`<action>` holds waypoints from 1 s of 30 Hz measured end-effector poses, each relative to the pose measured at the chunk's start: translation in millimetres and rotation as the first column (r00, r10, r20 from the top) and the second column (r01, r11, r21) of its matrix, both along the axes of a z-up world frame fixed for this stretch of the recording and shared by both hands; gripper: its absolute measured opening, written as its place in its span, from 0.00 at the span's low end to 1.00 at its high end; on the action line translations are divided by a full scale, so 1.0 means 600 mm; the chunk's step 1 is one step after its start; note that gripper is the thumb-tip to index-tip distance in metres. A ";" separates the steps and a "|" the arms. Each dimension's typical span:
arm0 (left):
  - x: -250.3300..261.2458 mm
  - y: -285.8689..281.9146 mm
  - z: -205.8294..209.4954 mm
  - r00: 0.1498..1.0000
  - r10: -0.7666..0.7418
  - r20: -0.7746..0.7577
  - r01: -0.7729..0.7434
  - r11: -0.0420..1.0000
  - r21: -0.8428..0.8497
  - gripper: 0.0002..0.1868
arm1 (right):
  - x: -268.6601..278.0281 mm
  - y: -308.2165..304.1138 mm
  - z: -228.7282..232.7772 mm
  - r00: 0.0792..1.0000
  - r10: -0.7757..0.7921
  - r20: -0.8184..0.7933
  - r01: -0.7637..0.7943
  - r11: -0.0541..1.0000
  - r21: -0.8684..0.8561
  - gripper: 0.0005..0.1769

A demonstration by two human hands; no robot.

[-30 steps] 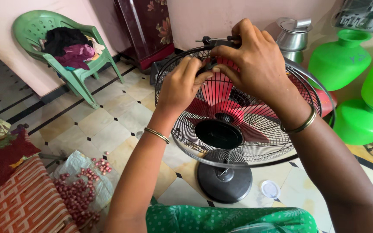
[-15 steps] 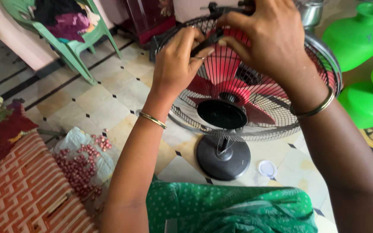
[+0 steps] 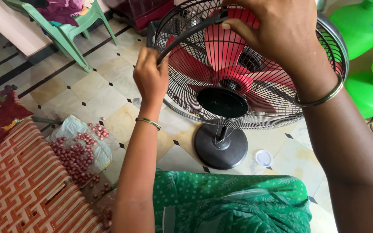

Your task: The person uses a small metal tool to loosen and remove the fastening nut on the front grill of a standing fan. They then detach the front grill from the fan body.

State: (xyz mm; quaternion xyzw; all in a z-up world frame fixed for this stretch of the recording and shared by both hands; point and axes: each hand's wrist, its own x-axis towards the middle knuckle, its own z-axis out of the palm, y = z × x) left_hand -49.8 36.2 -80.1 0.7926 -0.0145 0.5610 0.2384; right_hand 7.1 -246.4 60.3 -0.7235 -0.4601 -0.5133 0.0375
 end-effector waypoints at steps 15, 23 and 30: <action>0.143 0.095 -0.348 0.948 -0.172 -0.269 -0.111 0.614 -0.782 0.38 | 0.029 -0.019 -0.007 0.999 0.020 -0.037 -0.021 1.000 -0.023 0.22; 0.148 0.110 -0.441 0.806 -0.569 -0.162 -0.035 0.227 -0.973 0.34 | 0.011 -0.021 0.001 0.995 0.079 -0.067 -0.081 0.996 -0.028 0.22; 0.161 0.049 -0.504 0.884 -0.335 0.326 0.288 -0.159 -0.944 0.21 | -0.017 -0.005 0.017 0.982 0.148 -0.119 -0.150 0.989 -0.010 0.17</action>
